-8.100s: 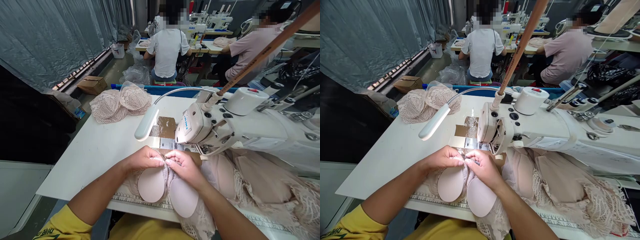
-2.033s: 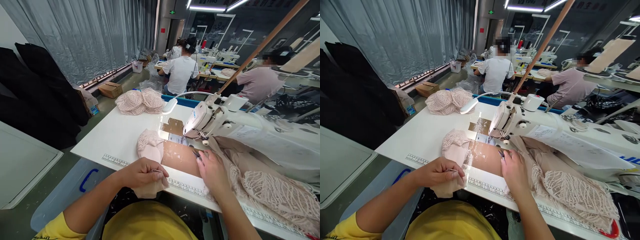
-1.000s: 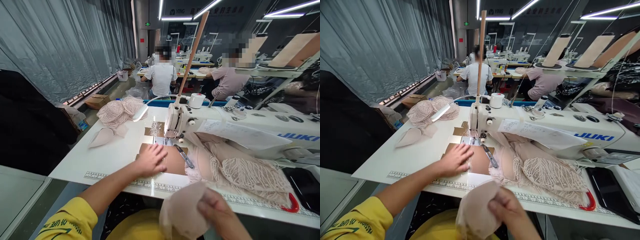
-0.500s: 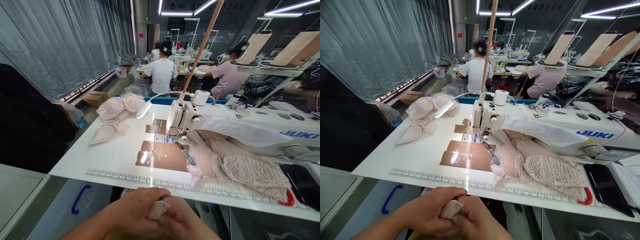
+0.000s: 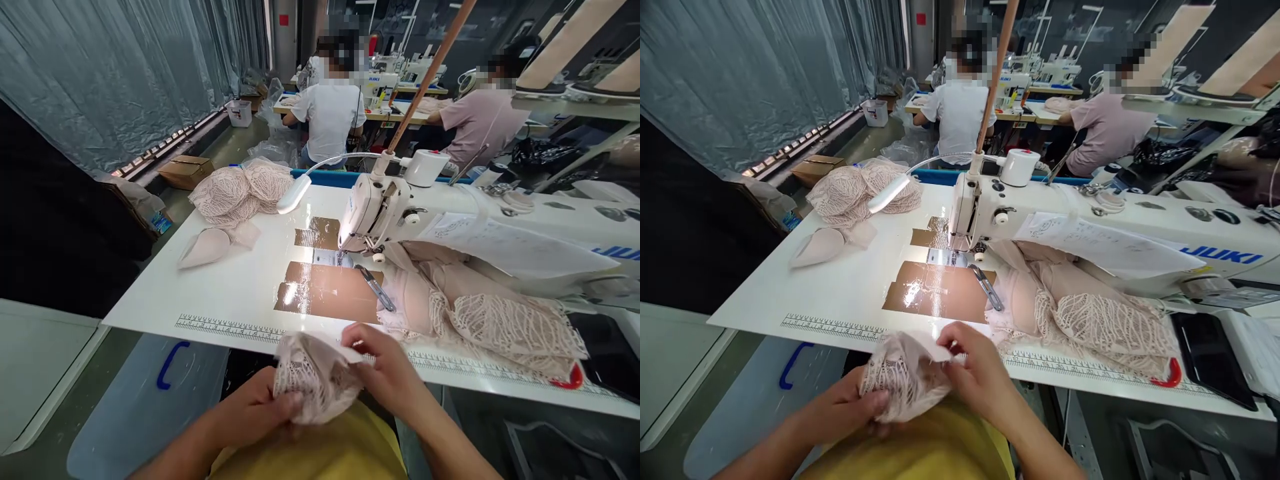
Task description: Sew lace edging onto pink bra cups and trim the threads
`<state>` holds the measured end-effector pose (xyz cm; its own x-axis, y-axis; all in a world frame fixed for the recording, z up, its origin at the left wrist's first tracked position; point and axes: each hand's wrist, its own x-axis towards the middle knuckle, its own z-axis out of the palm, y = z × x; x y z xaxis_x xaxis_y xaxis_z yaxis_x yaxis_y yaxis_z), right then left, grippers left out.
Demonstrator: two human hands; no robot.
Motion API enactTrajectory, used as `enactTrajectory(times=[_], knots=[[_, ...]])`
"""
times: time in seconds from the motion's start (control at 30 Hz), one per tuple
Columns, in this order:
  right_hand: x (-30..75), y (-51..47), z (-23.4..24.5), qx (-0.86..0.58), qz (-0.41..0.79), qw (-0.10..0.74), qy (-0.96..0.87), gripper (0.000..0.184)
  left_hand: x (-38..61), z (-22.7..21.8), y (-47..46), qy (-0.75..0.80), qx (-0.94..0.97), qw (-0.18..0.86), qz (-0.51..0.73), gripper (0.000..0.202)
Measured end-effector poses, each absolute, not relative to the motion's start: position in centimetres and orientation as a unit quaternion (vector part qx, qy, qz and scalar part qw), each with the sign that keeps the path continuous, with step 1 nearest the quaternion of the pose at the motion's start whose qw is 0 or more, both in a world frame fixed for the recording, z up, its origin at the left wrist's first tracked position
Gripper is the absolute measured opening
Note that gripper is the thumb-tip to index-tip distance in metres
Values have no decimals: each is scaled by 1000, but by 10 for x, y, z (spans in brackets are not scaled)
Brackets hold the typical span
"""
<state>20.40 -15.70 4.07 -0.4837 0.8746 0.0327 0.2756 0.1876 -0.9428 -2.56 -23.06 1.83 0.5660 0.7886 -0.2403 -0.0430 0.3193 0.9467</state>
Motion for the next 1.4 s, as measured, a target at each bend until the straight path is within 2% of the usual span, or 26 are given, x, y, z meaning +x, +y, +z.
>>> enactTrajectory(times=[0.07, 0.13, 0.23, 0.3, 0.37, 0.4, 0.47, 0.53, 0.6, 0.67, 0.77, 0.87, 1.0, 1.1, 1.13, 1.27, 1.4], knots=[[194, -158, 32, -339, 651, 205, -647, 16, -26, 33, -227, 292, 545, 723, 309, 48], [187, -161, 25, -270, 754, 161, -576, 24, -27, 42, -218, 301, 596, 661, 343, 58], [183, -164, 24, -214, 819, 142, -513, 29, -29, 41, -197, 393, 669, 529, 344, 71], [183, -162, 26, -198, 835, 135, -495, 31, -29, 36, -182, 383, 669, 550, 320, 82], [185, -158, 28, -204, 831, 150, -495, 31, -29, 31, -170, 336, 623, 647, 284, 86], [186, -156, 28, -224, 821, 168, -497, 30, -29, 29, -166, 320, 587, 694, 268, 82], [189, -152, 26, -289, 786, 217, -500, 26, -29, 27, -162, 321, 520, 750, 252, 62], [193, -149, 22, -353, 743, 264, -504, 24, -29, 26, -162, 345, 484, 763, 255, 40], [197, -146, 18, -394, 696, 289, -526, 37, -29, 27, -162, 356, 485, 756, 259, 31], [199, -141, 17, -419, 645, 303, -563, 47, -28, 29, -160, 358, 492, 748, 266, 31], [202, -130, 22, -406, 591, 297, -631, 29, -26, 31, -156, 360, 490, 745, 274, 35], [202, -120, 29, -365, 603, 251, -663, 43, -26, 31, -152, 373, 521, 720, 267, 36], [195, -115, 31, -360, 574, 240, -695, 38, -30, 36, -147, 457, 641, 552, 276, 34], [189, -114, 33, -334, 571, 230, -714, 39, -33, 47, -139, 441, 722, 461, 268, 55], [187, -114, 34, -322, 576, 225, -717, 38, -34, 52, -135, 415, 746, 460, 243, 54], [187, -114, 39, -303, 600, 208, -710, 37, -39, 65, -120, 323, 778, 529, 103, 17], [199, -115, 36, -300, 643, 227, -667, 32, -62, 63, -118, 280, 694, 661, 55, 31]])
